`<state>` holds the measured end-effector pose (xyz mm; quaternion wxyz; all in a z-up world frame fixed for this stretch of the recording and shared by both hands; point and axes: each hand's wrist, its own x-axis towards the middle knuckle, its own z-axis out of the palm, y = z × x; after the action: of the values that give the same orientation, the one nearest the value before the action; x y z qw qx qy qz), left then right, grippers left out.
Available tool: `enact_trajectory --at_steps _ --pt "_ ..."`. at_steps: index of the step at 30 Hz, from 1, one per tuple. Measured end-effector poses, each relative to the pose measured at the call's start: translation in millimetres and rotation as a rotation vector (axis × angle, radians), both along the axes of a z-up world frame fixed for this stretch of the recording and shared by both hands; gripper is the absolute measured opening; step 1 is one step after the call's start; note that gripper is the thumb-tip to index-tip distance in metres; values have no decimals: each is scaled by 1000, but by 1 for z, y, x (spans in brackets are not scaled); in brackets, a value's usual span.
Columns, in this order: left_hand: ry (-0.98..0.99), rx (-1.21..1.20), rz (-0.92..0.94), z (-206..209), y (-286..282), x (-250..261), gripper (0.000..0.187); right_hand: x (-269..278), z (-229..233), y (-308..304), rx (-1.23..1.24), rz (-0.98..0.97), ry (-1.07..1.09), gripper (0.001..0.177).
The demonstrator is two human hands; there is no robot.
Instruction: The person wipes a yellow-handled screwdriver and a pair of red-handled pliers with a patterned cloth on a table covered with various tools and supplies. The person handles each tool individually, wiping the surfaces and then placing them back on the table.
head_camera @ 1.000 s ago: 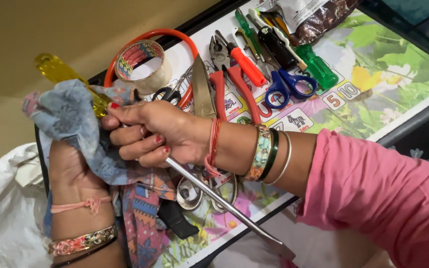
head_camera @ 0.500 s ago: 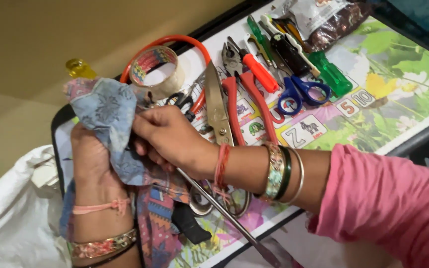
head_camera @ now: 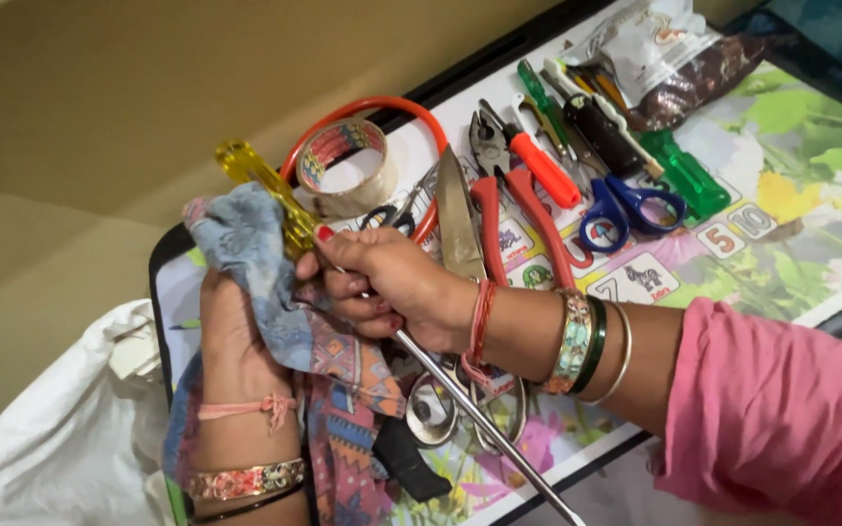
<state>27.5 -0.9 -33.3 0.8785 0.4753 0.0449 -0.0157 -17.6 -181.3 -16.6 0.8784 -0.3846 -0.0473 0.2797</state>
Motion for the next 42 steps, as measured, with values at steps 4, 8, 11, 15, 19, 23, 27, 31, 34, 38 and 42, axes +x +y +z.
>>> enact_trajectory --at_steps 4,8,11,15,19,23,27,31,34,38,42 --pt "-168 132 162 -10 7 10 22 0 -3 1 -16 28 11 35" --pt "-376 438 372 -20 5 16 48 2 -4 1 33 34 34 35" --pt "-337 470 348 -16 -1 6 27 3 -5 0 32 43 34 35" --pt "-249 -30 -112 -1 -7 -16 23 4 -5 0 37 42 27 33" --pt "-177 -61 -167 10 -15 -18 24 5 -2 3 -40 0 36 32" --pt "-171 285 71 -3 -22 -10 13 -3 -4 16 -265 -64 65 37" --pt "-120 248 116 -12 -14 -6 9 -6 -3 15 -264 -36 88 37" --pt "-113 141 -35 0 -2 -8 13 -3 5 1 -8 113 49 31" --pt "-51 -3 -131 11 0 -15 21 -2 10 -7 164 258 51 30" --pt "34 -224 -182 18 -2 -20 28 1 13 -14 265 348 121 32" --pt "-144 87 -140 10 -2 -16 24 0 9 -7 90 260 23 33"
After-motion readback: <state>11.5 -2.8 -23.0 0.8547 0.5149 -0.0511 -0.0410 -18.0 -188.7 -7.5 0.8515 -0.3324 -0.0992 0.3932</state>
